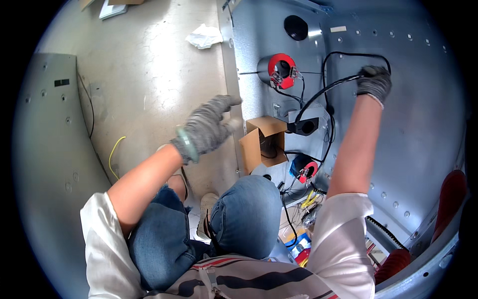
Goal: The person sits on the floor and uses a handheld tool to strip and connect wires to red circular components. They then handle a silver metal box and connect wires to it before placing it into a metal enclosure.
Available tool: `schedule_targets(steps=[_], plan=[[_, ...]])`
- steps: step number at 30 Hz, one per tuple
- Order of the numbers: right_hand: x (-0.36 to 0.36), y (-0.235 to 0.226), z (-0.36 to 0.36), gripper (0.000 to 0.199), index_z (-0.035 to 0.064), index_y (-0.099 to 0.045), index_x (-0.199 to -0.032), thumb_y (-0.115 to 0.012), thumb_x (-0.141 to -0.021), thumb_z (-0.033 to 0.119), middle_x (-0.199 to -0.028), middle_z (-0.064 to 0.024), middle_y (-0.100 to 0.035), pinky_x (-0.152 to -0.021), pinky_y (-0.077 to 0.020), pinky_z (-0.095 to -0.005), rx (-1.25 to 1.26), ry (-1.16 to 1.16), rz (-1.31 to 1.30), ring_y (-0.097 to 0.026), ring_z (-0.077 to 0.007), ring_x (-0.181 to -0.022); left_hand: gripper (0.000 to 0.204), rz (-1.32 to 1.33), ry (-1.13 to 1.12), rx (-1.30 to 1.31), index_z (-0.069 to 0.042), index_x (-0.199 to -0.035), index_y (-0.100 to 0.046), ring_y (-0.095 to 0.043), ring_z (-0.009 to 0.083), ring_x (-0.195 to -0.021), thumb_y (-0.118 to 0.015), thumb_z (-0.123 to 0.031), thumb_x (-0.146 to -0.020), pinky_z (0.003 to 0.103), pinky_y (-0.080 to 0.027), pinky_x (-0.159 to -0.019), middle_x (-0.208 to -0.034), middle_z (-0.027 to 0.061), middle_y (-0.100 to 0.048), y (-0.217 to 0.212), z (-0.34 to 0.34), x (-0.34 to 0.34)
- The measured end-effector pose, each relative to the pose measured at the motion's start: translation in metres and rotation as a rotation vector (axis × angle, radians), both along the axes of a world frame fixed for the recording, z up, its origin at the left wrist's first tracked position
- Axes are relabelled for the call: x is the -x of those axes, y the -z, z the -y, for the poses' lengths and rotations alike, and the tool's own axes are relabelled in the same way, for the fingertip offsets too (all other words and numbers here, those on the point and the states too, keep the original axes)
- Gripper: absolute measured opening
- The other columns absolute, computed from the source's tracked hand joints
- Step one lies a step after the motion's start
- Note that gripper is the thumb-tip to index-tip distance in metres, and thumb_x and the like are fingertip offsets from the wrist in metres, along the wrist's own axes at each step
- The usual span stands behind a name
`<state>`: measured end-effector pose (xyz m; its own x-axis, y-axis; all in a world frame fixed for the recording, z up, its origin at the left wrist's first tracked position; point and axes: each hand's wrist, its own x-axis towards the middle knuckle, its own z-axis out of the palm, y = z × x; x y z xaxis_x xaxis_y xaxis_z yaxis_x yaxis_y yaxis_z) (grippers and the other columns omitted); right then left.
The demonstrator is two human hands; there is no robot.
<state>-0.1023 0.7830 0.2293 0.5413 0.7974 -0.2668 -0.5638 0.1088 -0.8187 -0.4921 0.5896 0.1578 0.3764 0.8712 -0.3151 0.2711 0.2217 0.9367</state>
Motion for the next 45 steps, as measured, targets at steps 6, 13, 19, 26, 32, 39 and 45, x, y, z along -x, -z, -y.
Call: schedule_targets(steps=[6, 13, 19, 26, 32, 39, 45], plan=[[0.023, -0.032, 0.039, 0.018, 0.0052, -0.047, -0.067, -0.045, -0.085, 0.010, -0.052, 0.0020, -0.035, -0.036, -0.0329, -0.0212, -0.036, -0.077, -0.286, -0.032, -0.0094, -0.040, 0.060, -0.192, 0.335, -0.110, -0.010, -0.135, -0.030, -0.036, 0.0322, -0.125, -0.055, -0.020, -0.082, 0.038, -0.031, -0.104, -0.139, 0.0190, -0.029, 0.008, -0.039, -0.080], [0.025, -0.042, 0.094, 0.024, -0.0026, -0.054, -0.099, -0.038, -0.091, 0.014, -0.053, 0.0044, -0.031, -0.029, -0.0271, -0.0189, 0.114, -0.399, -0.151, -0.024, -0.0045, -0.037, 0.049, -0.657, 0.423, -0.578, -0.006, -0.129, -0.041, -0.027, 0.0291, -0.131, -0.048, -0.013, -0.082, 0.039, -0.022, -0.108, -0.141, 0.0141, -0.029, 0.074, -0.107, -0.114], [0.026, -0.051, 0.095, 0.029, -0.0056, -0.052, -0.105, -0.034, -0.093, 0.014, -0.054, 0.0039, -0.031, -0.026, -0.0291, -0.0183, 0.098, -0.405, -0.057, -0.023, -0.0041, -0.035, 0.047, -0.860, 0.632, -0.770, -0.012, -0.131, -0.040, -0.022, 0.0253, -0.134, -0.044, -0.021, -0.085, 0.041, -0.015, -0.109, -0.142, 0.0082, -0.030, 0.102, -0.131, -0.131], [0.060, -0.087, 0.071, 0.031, -0.0083, -0.051, -0.106, -0.036, -0.094, 0.016, -0.056, 0.0022, -0.037, -0.027, -0.0282, -0.0189, 0.017, -0.549, -0.036, -0.025, -0.0043, -0.036, 0.046, -0.873, 0.682, -0.787, -0.014, -0.125, -0.050, -0.016, 0.0265, -0.136, -0.053, -0.030, -0.081, 0.044, -0.014, -0.110, -0.143, 0.0076, -0.028, 0.106, -0.145, -0.149], [0.053, -0.086, 0.054, 0.018, 0.0017, -0.056, -0.091, -0.048, -0.088, 0.017, -0.055, 0.0019, -0.041, -0.030, -0.0256, -0.0210, 0.042, 0.258, 0.672, -0.031, -0.0072, -0.037, 0.051, -0.937, 0.460, -0.734, -0.012, -0.127, -0.047, -0.020, 0.0275, -0.134, -0.054, -0.033, -0.081, 0.044, -0.014, -0.109, -0.139, 0.0113, -0.034, 0.108, -0.149, -0.145], [-0.037, 0.034, 0.012, 0.015, 0.0074, -0.061, -0.082, -0.055, -0.081, 0.021, -0.078, -0.0123, -0.065, -0.055, -0.0500, -0.0315, 1.004, -0.010, 2.333, -0.063, -0.0244, -0.064, 0.041, -1.022, 0.176, -0.463, -0.006, -0.121, -0.051, -0.021, 0.0329, -0.133, -0.045, -0.028, -0.087, 0.047, -0.016, -0.107, -0.141, 0.0178, -0.027, 0.108, -0.172, -0.098], [-0.034, 0.148, 0.027, 0.036, 0.0039, -0.057, -0.106, -0.054, -0.080, 0.029, -0.097, -0.0222, -0.061, -0.082, -0.0463, -0.0403, 0.918, -0.355, 1.526, -0.058, -0.0344, -0.096, 0.049, -1.018, 0.281, -0.550, -0.004, -0.124, -0.047, -0.025, 0.0323, -0.131, -0.053, -0.024, -0.081, 0.045, -0.018, -0.107, -0.140, 0.0173, -0.029, 0.113, -0.168, -0.094]])
